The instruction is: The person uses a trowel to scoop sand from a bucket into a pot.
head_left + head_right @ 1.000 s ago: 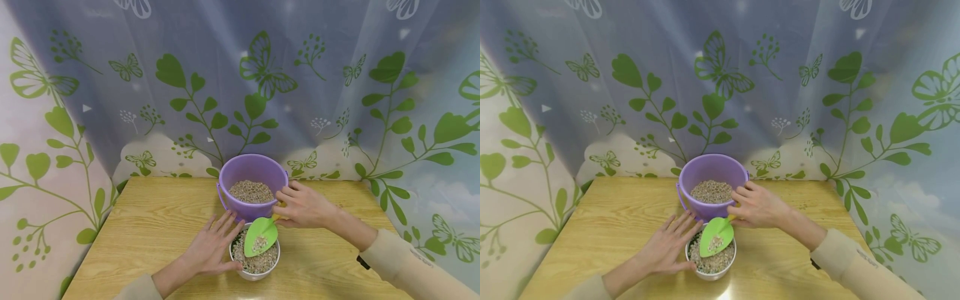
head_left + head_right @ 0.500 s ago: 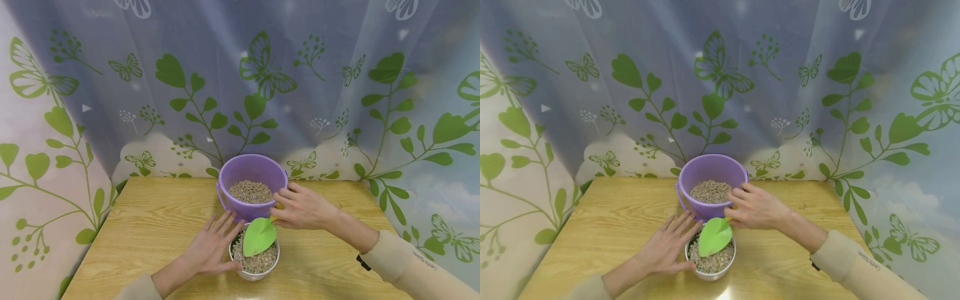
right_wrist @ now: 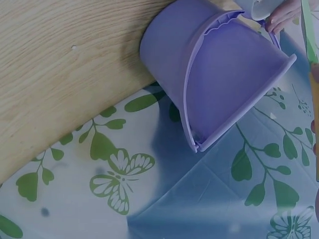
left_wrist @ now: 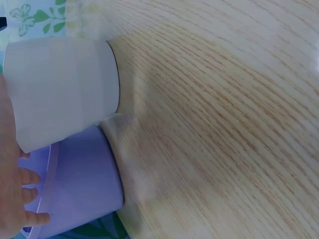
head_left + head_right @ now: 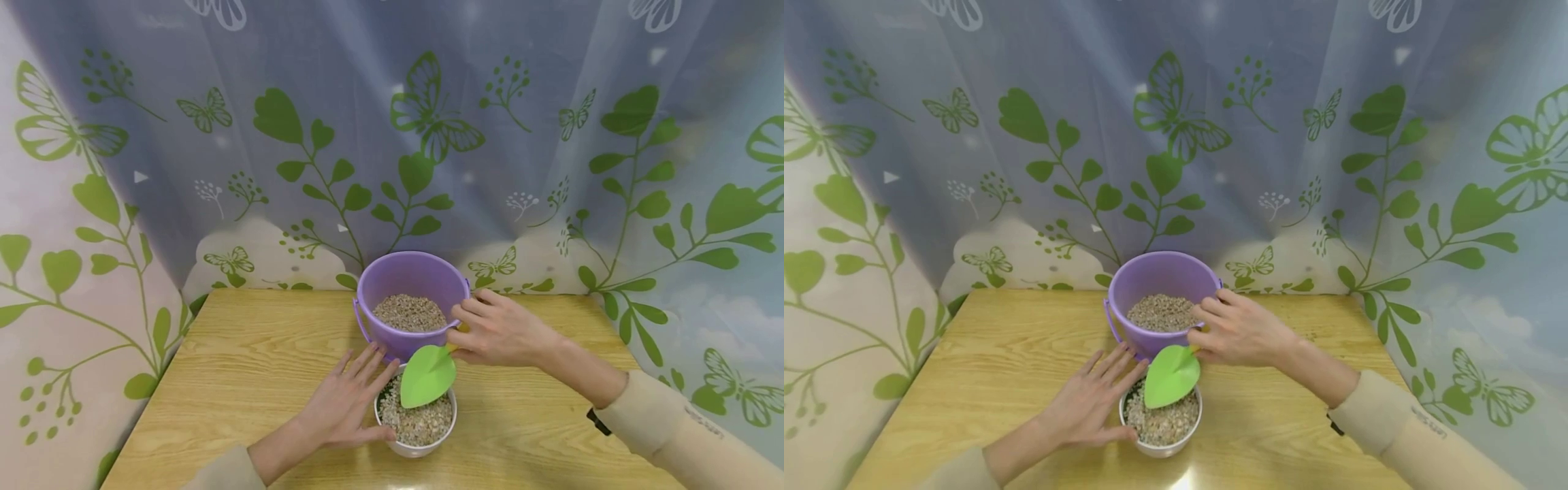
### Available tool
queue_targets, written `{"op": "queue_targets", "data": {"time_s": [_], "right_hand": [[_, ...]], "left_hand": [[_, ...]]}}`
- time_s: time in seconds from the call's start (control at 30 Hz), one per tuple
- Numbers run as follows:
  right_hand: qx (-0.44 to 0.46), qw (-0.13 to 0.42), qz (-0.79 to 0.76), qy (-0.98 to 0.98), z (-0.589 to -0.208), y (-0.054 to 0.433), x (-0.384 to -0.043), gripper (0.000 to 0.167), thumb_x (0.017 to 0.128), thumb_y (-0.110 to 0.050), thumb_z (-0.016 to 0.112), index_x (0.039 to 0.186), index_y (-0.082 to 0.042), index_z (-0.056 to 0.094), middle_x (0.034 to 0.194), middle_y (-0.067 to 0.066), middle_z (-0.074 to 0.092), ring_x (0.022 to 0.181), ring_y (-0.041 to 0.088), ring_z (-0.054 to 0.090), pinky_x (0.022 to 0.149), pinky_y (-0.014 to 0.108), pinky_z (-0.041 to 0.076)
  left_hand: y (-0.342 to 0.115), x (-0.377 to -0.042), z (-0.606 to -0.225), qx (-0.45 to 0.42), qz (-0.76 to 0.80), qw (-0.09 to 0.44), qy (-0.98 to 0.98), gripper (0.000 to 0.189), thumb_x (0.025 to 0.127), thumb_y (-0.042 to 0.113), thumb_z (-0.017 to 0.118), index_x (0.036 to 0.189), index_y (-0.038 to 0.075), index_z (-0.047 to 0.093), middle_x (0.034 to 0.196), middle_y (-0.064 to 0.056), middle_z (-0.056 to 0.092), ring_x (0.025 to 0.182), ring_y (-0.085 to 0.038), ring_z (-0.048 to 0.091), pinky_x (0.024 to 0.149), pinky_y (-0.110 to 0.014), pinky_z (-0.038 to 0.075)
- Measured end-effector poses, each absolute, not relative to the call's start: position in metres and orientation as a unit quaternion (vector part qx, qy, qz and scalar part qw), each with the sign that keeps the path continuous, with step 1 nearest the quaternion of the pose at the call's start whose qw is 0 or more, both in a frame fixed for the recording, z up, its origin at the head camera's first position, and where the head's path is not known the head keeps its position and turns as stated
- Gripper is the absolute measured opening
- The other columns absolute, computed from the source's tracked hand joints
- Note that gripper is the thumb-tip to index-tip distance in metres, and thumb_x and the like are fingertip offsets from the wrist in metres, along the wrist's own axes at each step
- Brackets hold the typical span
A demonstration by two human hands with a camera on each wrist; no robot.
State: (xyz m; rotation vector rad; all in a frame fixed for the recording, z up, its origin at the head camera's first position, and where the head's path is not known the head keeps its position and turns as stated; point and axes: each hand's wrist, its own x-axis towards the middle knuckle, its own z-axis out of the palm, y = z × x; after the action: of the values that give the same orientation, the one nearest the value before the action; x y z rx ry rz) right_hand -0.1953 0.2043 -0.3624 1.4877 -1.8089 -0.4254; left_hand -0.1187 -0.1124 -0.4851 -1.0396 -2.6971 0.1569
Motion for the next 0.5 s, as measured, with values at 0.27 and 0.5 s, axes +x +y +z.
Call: {"op": "queue_targets", "data": {"time_s": [0.27, 0.5], "right_hand": [[0.580, 0.362, -0.165, -0.711, -0.362, 0.211, -0.197, 0.036, 0.091, -0.055, 0.069, 0.091, -0.022, 0.055, 0.093, 0.000, 0.060, 0.085, 0.020, 0.055, 0.081, 0.034, 0.052], [0.568, 0.346, -0.157, -0.730, -0.359, 0.218, -0.197, 0.042, 0.085, -0.060, 0.076, 0.094, -0.022, 0.060, 0.097, 0.001, 0.065, 0.090, 0.020, 0.060, 0.083, 0.035, 0.054]], "left_hand": [[-0.113, -0.118, -0.484, -0.357, 0.052, 0.116, -0.925, 0.109, 0.089, 0.092, 0.037, 0.167, 0.016, 0.032, 0.172, -0.017, 0.033, 0.160, -0.034, 0.034, 0.126, -0.059, 0.038], [-0.115, -0.119, -0.479, -0.371, 0.063, 0.124, -0.918, 0.109, 0.090, 0.092, 0.036, 0.167, 0.016, 0.031, 0.173, -0.017, 0.030, 0.162, -0.034, 0.032, 0.128, -0.058, 0.035]]}}
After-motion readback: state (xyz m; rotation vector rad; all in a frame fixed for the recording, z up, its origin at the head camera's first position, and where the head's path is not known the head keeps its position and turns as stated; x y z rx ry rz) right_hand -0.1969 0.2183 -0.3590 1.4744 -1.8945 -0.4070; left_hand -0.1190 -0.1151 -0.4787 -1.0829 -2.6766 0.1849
